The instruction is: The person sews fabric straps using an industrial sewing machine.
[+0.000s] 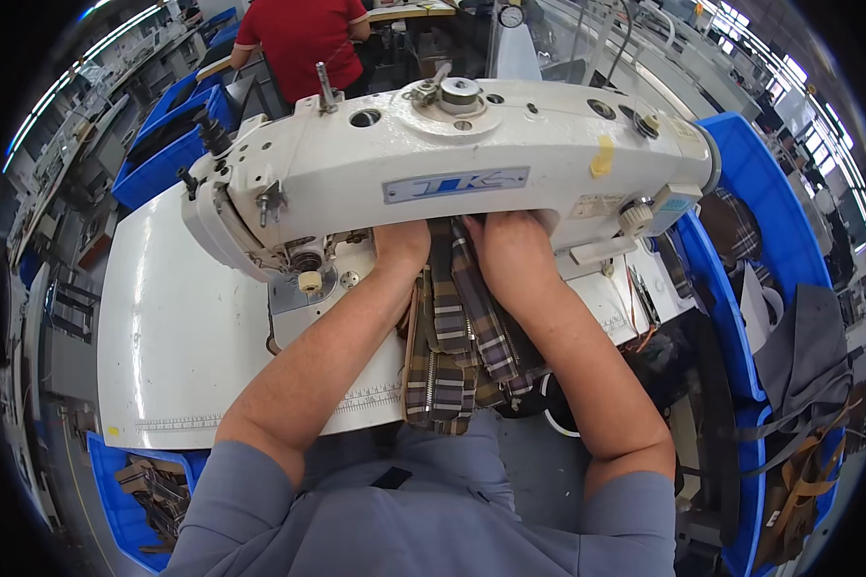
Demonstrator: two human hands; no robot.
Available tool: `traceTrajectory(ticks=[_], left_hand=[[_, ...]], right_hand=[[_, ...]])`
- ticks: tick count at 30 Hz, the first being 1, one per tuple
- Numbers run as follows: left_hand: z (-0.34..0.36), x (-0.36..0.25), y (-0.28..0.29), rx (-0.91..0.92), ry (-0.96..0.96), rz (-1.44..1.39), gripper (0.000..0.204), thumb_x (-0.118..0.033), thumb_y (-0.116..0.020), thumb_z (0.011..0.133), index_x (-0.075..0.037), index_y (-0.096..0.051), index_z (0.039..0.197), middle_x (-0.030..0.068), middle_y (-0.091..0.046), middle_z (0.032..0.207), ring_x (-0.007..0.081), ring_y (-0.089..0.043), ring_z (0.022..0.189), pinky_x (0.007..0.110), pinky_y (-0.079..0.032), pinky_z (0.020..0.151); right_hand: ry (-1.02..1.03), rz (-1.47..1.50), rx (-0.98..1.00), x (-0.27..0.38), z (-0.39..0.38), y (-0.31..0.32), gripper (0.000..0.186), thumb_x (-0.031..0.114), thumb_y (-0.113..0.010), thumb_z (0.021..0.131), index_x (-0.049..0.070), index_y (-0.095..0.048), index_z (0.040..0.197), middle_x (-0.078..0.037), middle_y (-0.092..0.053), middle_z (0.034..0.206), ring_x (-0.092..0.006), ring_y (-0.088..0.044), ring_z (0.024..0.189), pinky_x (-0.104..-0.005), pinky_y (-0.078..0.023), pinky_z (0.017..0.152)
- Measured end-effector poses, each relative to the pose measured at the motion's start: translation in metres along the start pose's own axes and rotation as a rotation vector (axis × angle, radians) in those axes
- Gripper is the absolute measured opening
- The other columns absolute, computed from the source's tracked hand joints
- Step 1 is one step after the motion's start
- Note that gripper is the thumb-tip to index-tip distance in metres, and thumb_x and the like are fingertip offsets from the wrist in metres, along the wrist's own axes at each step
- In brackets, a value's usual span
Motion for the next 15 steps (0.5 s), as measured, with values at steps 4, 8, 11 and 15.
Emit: traceTrajectory(ticks=[4,8,11,15], left_hand=[[0.006,0.005,-0.011,-0.153,-0.253,0.003,0.032,-0.015,-0.052,0.104,0.004,-0.065,0.127,0.0254,-0.067,0.126,0.0406,-0.062,0.121,0.048,-0.046,0.105],[0.018,-0.009,-0.007,0.142,-0.263,-0.052,0.035,-0.016,-0.049,0.108,0.004,-0.063,0.132,0.0245,-0.065,0.136,0.0365,-0.058,0.130,0.043,-0.044,0.111],[0.018,-0.009,0.005,0.048,-0.197,0.091,0.036,-0.017,-0.048,0.108,0.003,-0.064,0.133,0.0253,-0.064,0.138,0.0371,-0.057,0.132,0.044,-0.042,0.113],[-0.040,0.005,0.016,0.107,-0.339,-0.032,0.065,-0.029,-0.048,0.108,0.009,-0.030,0.156,0.0331,-0.032,0.161,0.0479,-0.028,0.152,0.049,-0.024,0.125]], right_hand=[[0.054,-0.284,0.147,0.013,0.007,-0.006,0.034,0.021,-0.067,0.099,-0.008,-0.066,0.117,-0.030,-0.070,0.109,-0.0428,-0.068,0.104,-0.0524,-0.051,0.097],[0.260,-0.374,-0.035,-0.008,0.013,-0.025,0.030,0.017,-0.061,0.094,-0.001,-0.071,0.116,-0.025,-0.070,0.113,-0.0400,-0.067,0.111,-0.0523,-0.051,0.099],[0.374,-0.515,-0.198,-0.001,0.019,-0.029,0.032,0.018,-0.058,0.092,0.003,-0.073,0.116,-0.022,-0.070,0.116,-0.0377,-0.067,0.114,-0.0517,-0.051,0.100],[0.344,-0.380,-0.076,-0.003,0.013,-0.020,0.029,0.019,-0.058,0.094,0.002,-0.073,0.112,-0.021,-0.071,0.114,-0.0372,-0.068,0.110,-0.0505,-0.053,0.099]])
Point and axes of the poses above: each hand's wrist, its own z-axis towards the middle knuckle, its own y-axis out of the back of the hand, x = y × z, the point moved 4 cm from there along z, towards the middle knuckle
